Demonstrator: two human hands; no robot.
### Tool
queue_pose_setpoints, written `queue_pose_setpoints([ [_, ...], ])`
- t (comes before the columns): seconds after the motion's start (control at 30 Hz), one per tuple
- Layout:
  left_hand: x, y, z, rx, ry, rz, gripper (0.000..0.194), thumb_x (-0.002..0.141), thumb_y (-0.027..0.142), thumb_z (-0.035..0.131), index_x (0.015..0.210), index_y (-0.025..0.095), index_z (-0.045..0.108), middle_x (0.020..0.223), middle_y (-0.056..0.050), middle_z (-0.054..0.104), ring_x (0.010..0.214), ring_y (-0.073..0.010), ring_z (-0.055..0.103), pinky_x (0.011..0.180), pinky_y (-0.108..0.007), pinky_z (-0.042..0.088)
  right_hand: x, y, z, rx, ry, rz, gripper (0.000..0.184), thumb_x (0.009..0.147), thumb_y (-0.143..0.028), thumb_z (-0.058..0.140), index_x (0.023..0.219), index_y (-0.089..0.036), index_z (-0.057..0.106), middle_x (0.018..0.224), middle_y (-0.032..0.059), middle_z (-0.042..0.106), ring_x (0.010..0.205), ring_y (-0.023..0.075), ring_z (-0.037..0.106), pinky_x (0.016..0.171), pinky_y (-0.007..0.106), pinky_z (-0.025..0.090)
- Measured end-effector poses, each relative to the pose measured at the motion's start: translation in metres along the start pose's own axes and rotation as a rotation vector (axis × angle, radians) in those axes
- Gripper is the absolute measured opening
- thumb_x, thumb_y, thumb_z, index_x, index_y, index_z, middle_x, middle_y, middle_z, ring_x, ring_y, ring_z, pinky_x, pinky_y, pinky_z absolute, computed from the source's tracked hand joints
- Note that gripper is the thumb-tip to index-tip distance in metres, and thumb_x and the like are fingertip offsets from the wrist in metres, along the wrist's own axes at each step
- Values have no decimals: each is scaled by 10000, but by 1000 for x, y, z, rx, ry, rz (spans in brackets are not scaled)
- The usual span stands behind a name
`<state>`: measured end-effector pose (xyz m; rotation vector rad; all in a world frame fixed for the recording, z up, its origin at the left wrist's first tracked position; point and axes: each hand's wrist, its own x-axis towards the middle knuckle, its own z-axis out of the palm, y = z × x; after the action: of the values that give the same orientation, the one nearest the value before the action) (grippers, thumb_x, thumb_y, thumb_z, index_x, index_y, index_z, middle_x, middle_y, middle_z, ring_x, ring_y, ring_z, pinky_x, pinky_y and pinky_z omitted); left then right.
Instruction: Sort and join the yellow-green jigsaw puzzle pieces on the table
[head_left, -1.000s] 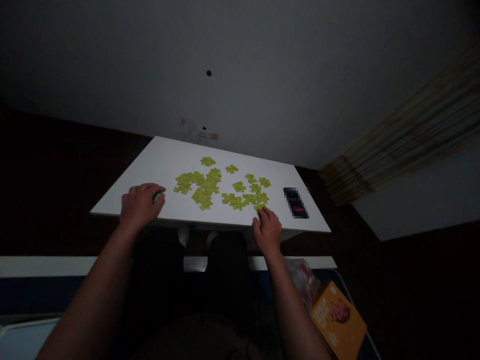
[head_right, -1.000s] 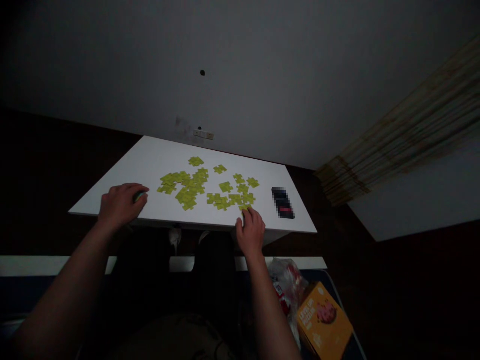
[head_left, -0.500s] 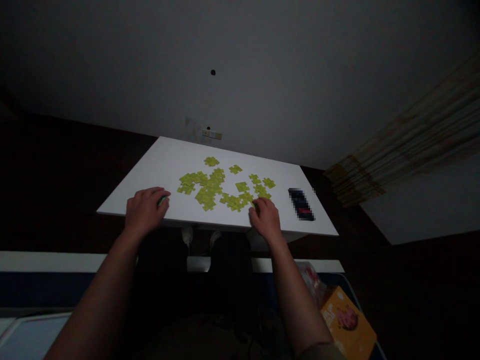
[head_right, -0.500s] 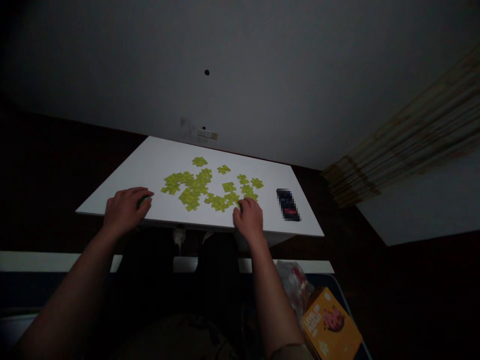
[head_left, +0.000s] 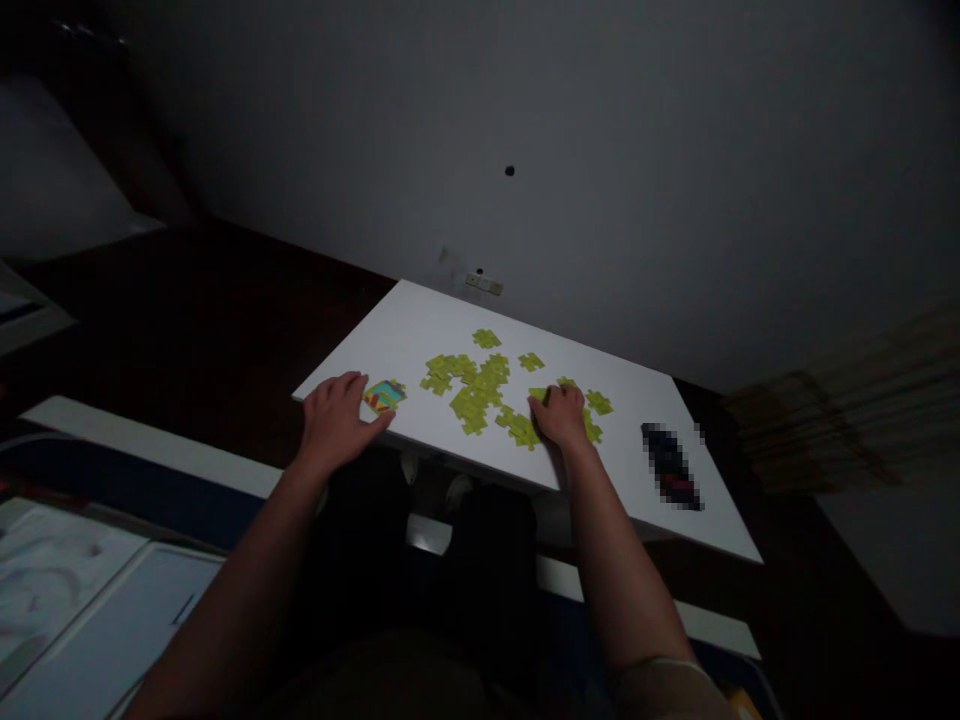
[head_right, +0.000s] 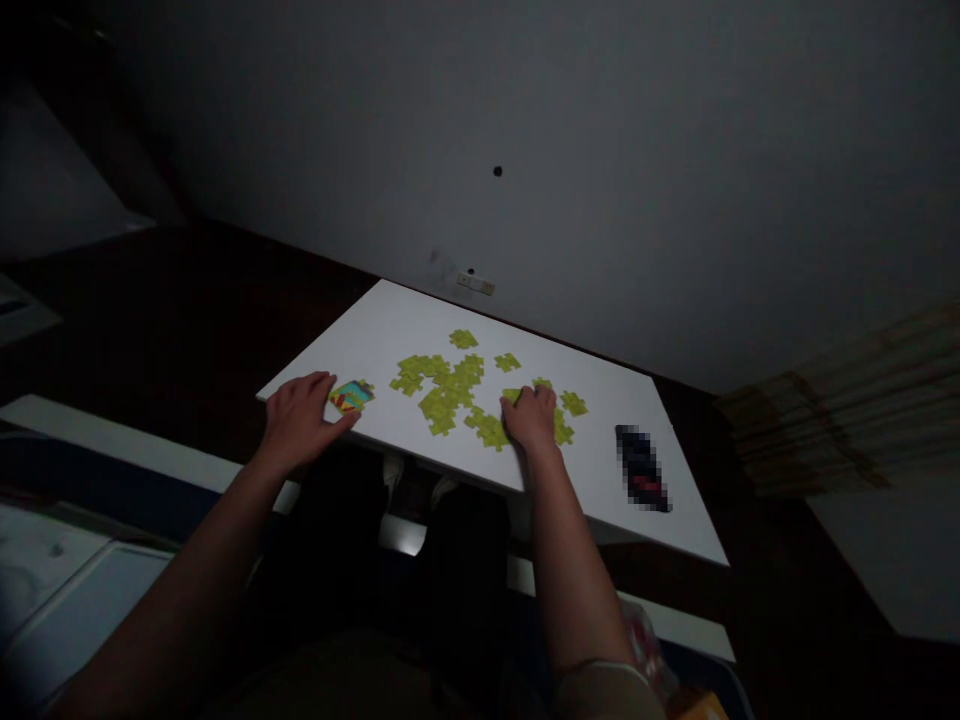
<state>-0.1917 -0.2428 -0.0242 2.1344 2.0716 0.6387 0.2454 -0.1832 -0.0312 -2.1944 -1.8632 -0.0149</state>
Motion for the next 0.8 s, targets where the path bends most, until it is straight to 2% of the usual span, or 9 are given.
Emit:
queue_pose_setpoints([
  [0.1, -1, -6, 4, -28, 18, 10, 703, 983, 628, 654, 1569, 241, 634, 1706, -148, 549, 1532, -458, 431, 1280, -623, 332, 6, -1, -1, -8, -41, 17, 537, 994, -445, 645, 1348, -51, 729, 1571, 337, 583, 1554, 443, 462, 1324, 571, 278],
  [0.2, -1, -7, 7, -65, 38, 6, 644, 970, 616, 681, 1513, 270, 686, 1681, -128, 577, 1512, -456, 443, 1271, -631, 333, 9, -3, -7, 75, -39, 11, 512, 880, -384, 728, 1317, -116, 733, 1461, 288, 673, 1455, 428, 553, 1261, 568, 361],
  [0.3, 0, -7, 9, -104, 47, 7, 613, 965, 615, 697, 1476, 278, 713, 1662, -125, 595, 1497, -453, 454, 1266, -632, 332, 8, -10, -18, 207, -13, 23, 484, 788, -327, 753, 1256, -205, 725, 1230, 179, 768, 1178, 370, 676, 1063, 518, 498],
  [0.4, -1, -9, 9, -144, 51, 6, 605, 955, 593, 718, 1469, 272, 720, 1654, -129, 599, 1494, -453, 457, 1263, -633, 334, 3, -30, -28, 378, 71, -9, 255, 837, -324, 680, 1074, -245, 730, 980, 87, 764, 893, 287, 676, 869, 443, 522],
  [0.47, -1, -9, 9, -167, 48, 6, 611, 945, 588, 737, 1465, 267, 725, 1651, -133, 601, 1493, -458, 456, 1262, -638, 335, -2, -56, -31, 540, 146, -75, 220, 865, -368, 685, 1040, -246, 737, 923, 65, 747, 826, 259, 661, 813, 415, 524],
  [0.53, -2, -9, 9, -180, 46, 10, 615, 938, 595, 752, 1458, 268, 731, 1649, -133, 604, 1492, -461, 456, 1263, -642, 334, -10, -90, -27, 725, 146, -167, 357, 849, -424, 752, 1157, -244, 751, 985, 60, 757, 817, 238, 666, 786, 394, 544],
  [0.57, -2, -10, 8, -184, 47, 13, 614, 938, 599, 755, 1456, 271, 732, 1650, -132, 605, 1491, -459, 456, 1262, -641, 335, -14, -109, -23, 816, 83, -215, 431, 846, -442, 774, 1228, -245, 747, 1005, 52, 756, 789, 220, 666, 761, 377, 554],
  [0.67, -2, -10, 8, -190, 55, 21, 599, 949, 606, 752, 1450, 278, 734, 1652, -128, 607, 1489, -448, 462, 1255, -632, 344, -26, -167, -4, 990, -86, -282, 501, 872, -466, 768, 1316, -239, 729, 993, 39, 750, 717, 194, 674, 698, 351, 569],
  [0.8, -3, -11, 8, -184, 53, 41, 601, 953, 585, 754, 1459, 261, 728, 1642, -132, 617, 1486, -438, 480, 1253, -620, 348, -35, -222, 19, 1022, -162, -311, 442, 955, -412, 696, 1351, -219, 725, 1062, 64, 777, 756, 204, 715, 764, 377, 604],
])
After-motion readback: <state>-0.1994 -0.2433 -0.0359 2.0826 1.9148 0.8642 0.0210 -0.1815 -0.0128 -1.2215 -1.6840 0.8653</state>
